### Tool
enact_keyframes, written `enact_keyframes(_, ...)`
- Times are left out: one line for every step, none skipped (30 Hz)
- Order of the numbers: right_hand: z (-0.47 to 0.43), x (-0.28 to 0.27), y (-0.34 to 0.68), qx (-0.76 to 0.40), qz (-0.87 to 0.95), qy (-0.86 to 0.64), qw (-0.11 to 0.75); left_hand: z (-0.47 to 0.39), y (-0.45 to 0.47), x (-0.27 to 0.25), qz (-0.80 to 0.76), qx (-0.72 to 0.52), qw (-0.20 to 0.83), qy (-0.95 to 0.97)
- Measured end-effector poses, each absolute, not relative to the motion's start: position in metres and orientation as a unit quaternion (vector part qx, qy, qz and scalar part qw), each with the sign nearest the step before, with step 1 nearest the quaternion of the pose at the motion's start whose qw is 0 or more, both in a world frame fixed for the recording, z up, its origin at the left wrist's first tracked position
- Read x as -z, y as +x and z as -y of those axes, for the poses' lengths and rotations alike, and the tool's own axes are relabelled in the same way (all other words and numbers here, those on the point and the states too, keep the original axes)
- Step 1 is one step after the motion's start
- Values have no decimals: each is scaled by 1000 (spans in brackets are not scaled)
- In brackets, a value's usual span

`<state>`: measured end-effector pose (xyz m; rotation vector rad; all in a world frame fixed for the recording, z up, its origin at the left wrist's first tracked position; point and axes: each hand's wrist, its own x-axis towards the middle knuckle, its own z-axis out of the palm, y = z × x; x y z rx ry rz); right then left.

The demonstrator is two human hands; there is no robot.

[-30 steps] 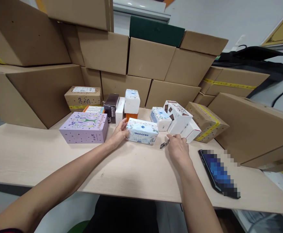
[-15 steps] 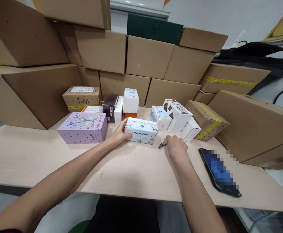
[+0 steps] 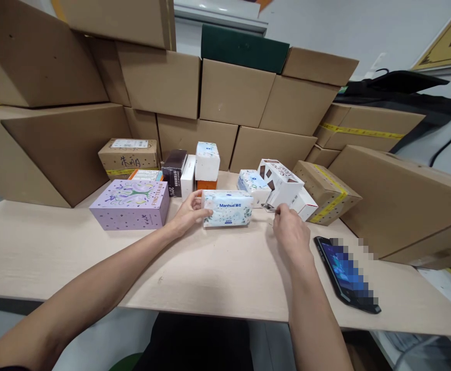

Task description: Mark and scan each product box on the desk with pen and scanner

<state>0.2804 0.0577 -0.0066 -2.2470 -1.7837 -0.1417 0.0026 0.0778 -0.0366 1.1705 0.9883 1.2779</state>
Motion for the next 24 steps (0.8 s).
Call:
enact_keyframes(-59, 7, 280, 40, 607, -769, 195, -77, 3, 35, -423, -537, 541, 490)
enact_keyframes(-60, 8, 279, 18, 598, -759, 257, -76, 3, 34, -429, -534, 541, 488)
enact_keyframes(-61, 10, 277, -18, 585, -745, 319, -75, 3, 33, -434, -531, 543, 485)
enact_keyframes(-62, 11, 274, -62, 570, -726, 381, -75, 3, 33, -441, -527, 546, 480)
enact_keyframes(-63, 14, 271, -109, 552, -701, 438, -74, 3, 33, -448, -523, 549, 475)
enact_keyframes(-63, 16, 267, -153, 535, -673, 487, -74, 4, 32, -454, -518, 552, 470)
enact_keyframes(-63, 18, 263, -189, 520, -649, 522, -74, 4, 32, -459, -514, 554, 468)
enact_keyframes(-63, 19, 260, -215, 509, -631, 545, -73, 4, 32, -462, -510, 555, 467)
enact_keyframes(-62, 21, 256, -233, 504, -619, 555, -73, 5, 32, -462, -507, 556, 469)
enact_keyframes(-62, 22, 253, -245, 504, -611, 560, -72, 5, 32, -462, -504, 557, 471)
enact_keyframes(-61, 22, 251, -254, 507, -604, 560, -71, 5, 32, -462, -501, 558, 474)
enact_keyframes(-60, 23, 249, -261, 509, -598, 561, -71, 5, 32, -463, -498, 558, 476)
enact_keyframes(-60, 23, 248, -269, 510, -592, 563, -71, 5, 33, -464, -495, 557, 479)
enact_keyframes(-59, 24, 247, -276, 511, -586, 565, -71, 5, 33, -465, -492, 557, 482)
enact_keyframes(-59, 24, 247, -282, 514, -580, 566, -71, 5, 34, -465, -490, 555, 485)
enact_keyframes(-58, 25, 247, -285, 516, -576, 566, -71, 5, 35, -464, -488, 554, 489)
enact_keyframes(-58, 26, 247, -284, 520, -573, 566, -71, 4, 35, -463, -488, 553, 492)
enact_keyframes(-58, 26, 247, -280, 525, -571, 565, -71, 4, 36, -462, -488, 551, 495)
enact_keyframes(-58, 27, 247, -275, 530, -570, 565, -71, 4, 36, -461, -487, 550, 497)
enact_keyframes(-57, 28, 247, -268, 533, -571, 564, -71, 5, 36, -461, -486, 550, 498)
enact_keyframes(-57, 28, 247, -261, 534, -572, 565, -71, 5, 36, -461, -486, 551, 498)
enact_keyframes(-57, 28, 247, -256, 535, -573, 566, -71, 5, 36, -461, -486, 552, 497)
enact_keyframes(-57, 28, 247, -251, 536, -572, 568, -71, 5, 36, -460, -486, 554, 496)
enact_keyframes(-57, 28, 247, -248, 537, -570, 570, -70, 6, 36, -458, -486, 555, 496)
